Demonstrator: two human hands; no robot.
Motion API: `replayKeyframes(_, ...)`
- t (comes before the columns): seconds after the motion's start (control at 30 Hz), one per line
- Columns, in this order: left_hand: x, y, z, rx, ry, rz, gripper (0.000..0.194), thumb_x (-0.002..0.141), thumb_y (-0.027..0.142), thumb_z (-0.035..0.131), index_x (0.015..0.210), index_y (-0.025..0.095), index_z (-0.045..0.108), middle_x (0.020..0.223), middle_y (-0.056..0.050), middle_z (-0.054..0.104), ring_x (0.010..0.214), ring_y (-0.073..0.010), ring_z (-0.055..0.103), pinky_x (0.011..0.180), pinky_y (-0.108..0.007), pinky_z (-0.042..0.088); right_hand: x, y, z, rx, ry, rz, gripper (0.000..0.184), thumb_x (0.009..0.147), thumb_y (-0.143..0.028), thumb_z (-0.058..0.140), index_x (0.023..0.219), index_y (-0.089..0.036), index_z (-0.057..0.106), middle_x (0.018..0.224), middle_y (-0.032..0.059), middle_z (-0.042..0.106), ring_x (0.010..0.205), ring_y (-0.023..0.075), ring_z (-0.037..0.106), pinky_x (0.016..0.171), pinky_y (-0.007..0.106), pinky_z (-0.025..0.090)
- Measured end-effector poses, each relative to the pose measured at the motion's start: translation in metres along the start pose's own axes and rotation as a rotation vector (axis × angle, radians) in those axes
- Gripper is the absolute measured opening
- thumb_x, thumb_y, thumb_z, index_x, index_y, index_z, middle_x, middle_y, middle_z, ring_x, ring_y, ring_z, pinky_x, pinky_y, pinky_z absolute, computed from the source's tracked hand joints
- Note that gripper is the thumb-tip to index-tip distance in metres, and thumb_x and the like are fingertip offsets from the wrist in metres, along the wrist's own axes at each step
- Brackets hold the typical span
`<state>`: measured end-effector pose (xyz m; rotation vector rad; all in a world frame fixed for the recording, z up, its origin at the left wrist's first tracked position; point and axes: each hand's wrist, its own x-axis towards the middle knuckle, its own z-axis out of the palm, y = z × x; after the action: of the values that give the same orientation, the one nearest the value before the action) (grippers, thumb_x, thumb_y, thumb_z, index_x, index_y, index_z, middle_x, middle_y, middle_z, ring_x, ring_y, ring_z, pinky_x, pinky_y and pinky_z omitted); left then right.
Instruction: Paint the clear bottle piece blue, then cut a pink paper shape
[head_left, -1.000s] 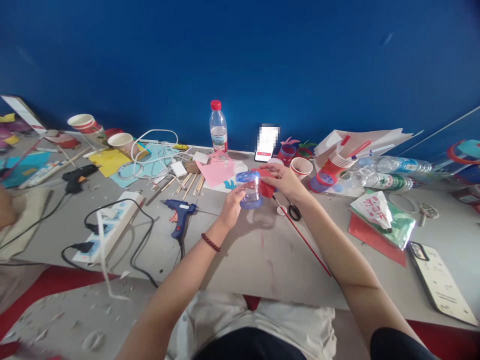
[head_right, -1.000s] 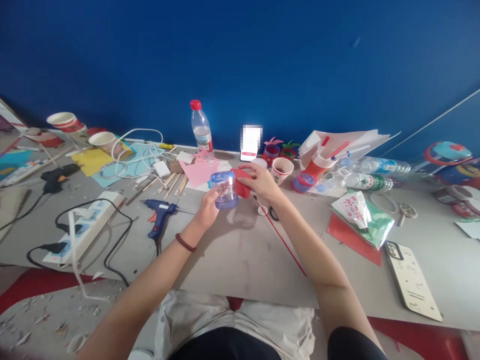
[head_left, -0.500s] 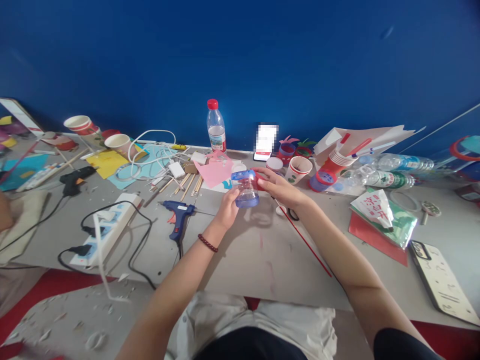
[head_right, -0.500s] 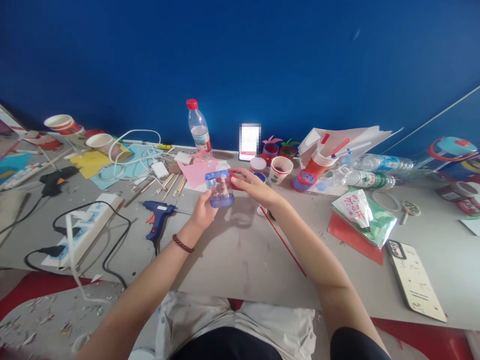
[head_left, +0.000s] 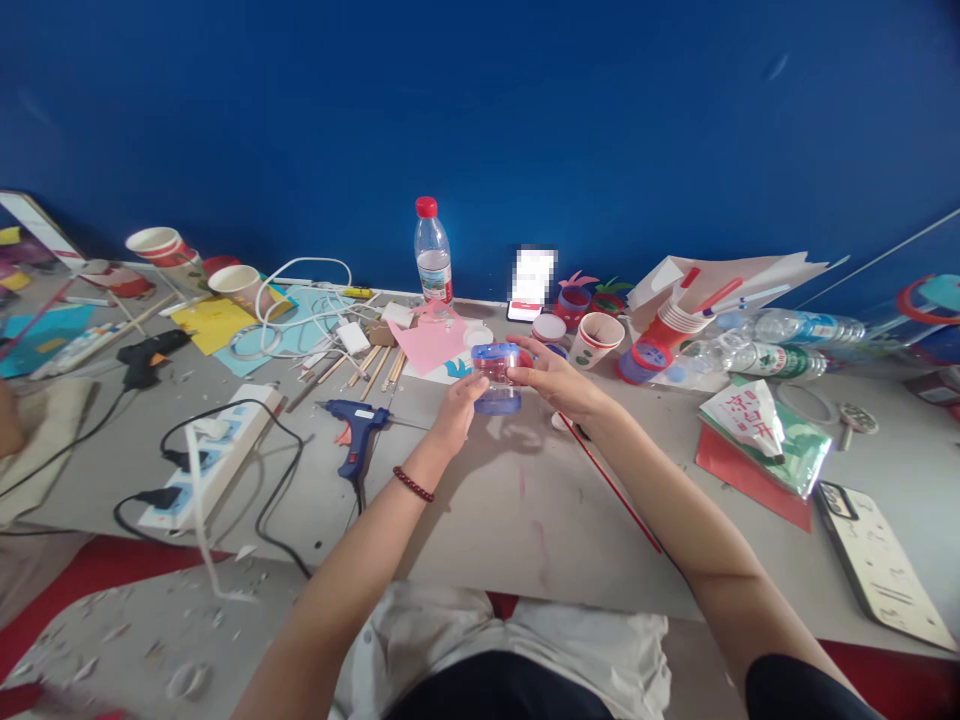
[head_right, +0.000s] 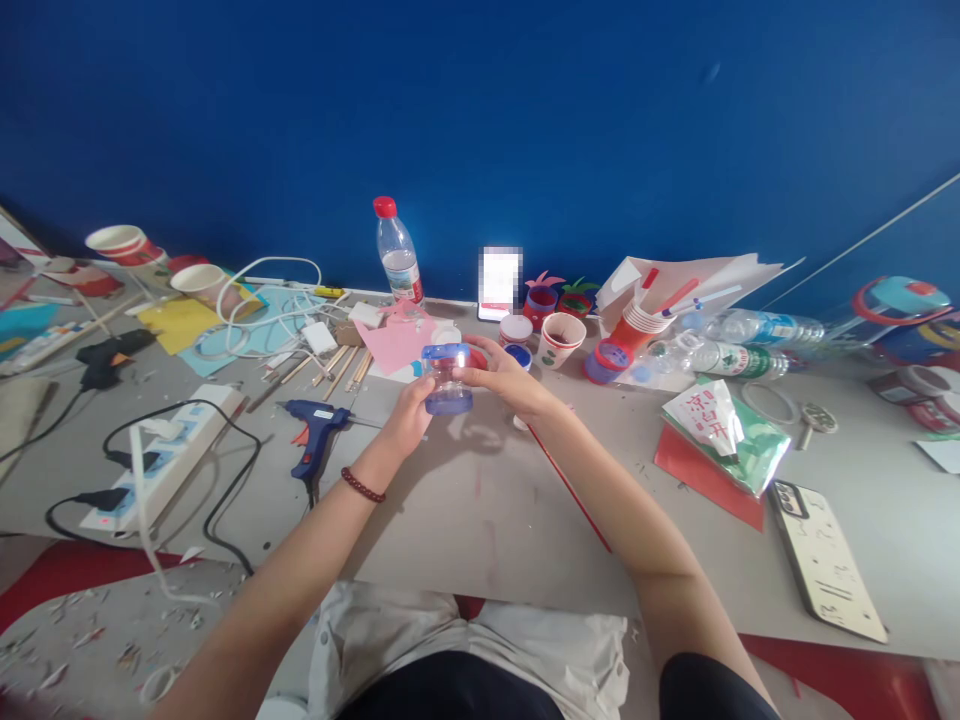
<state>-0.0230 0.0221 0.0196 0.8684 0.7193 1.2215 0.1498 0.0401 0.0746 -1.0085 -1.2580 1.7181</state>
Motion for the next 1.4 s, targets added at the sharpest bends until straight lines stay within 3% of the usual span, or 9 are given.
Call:
replayKeyframes(0.3,-0.001,0.0,0.001,0.022,0.034,-0.029,0.049,0.066,0.055,0.08,0.093,0.015,0.074,0.098,-0.01,0.077,0.106,-0.0287,0.068,0.098,-0.042,0.048,-0.001,-0.001,0.005,0.053,0.046,0.018,0.068,0.067,-0.034,0.085,0.128,-0.024,0.056,0.11,0.0048,0.075,0.102,0.0217,0.069,0.095,0.038,0.054)
replayKeyframes(0.5,-0.001,-0.001,-0.001,0.063,0.013,-0.036,0.046,0.069,0.054,0.078,0.095,0.016,0.074,0.1,-0.01,0.077,0.105,-0.0276,0.069,0.097,-0.041,0.049,-0.001,0.001,0.002,0.017,0.097,0.015,0.073,0.066,-0.034,0.087,0.13,-0.024,0.055,0.106,0.0044,0.076,0.098,0.0216,0.071,0.093,0.04,0.057)
replayKeyframes(0.7,0.004,-0.007,-0.007,0.092,0.082,-0.031,0.044,0.064,0.052,0.08,0.093,0.02,0.077,0.091,-0.005,0.078,0.09,-0.0226,0.07,0.084,-0.036,0.053,-0.002,0.004,-0.001,-0.005,0.126,-0.024,0.079,0.067,-0.033,0.088,0.136,-0.022,0.051,0.099,0.0045,0.077,0.098,0.0231,0.072,0.097,0.045,0.057)
replayKeyframes(1.0,-0.001,-0.002,-0.002,0.141,0.055,-0.038,0.044,0.063,0.054,0.08,0.089,0.019,0.078,0.102,-0.008,0.077,0.101,-0.0263,0.068,0.09,-0.038,0.052,0.002,0.003,-0.005,0.105,-0.051,0.03,0.082,0.065,-0.031,0.088,0.137,-0.028,0.05,0.116,0.0036,0.075,0.113,0.0245,0.068,0.114,0.047,0.043)
replayKeyframes(1.17,-0.002,-0.002,0.0,0.121,0.0,-0.064,0.051,0.065,0.058,0.079,0.094,0.017,0.078,0.104,-0.011,0.076,0.103,-0.0292,0.068,0.092,-0.042,0.052,0.002,0.003,-0.006,0.102,-0.102,0.032,0.085,0.067,-0.034,0.087,0.141,-0.027,0.047,0.122,0.0064,0.072,0.118,0.0263,0.066,0.113,0.046,0.045)
replayKeyframes(1.4,-0.003,-0.005,0.0,0.103,0.031,-0.063,0.052,0.062,0.06,0.08,0.091,0.017,0.078,0.104,-0.011,0.077,0.102,-0.0297,0.069,0.092,-0.042,0.052,0.002,0.001,-0.004,0.069,-0.055,0.021,0.082,0.067,-0.035,0.087,0.139,-0.027,0.049,0.114,0.0054,0.075,0.116,0.0254,0.067,0.108,0.042,0.049)
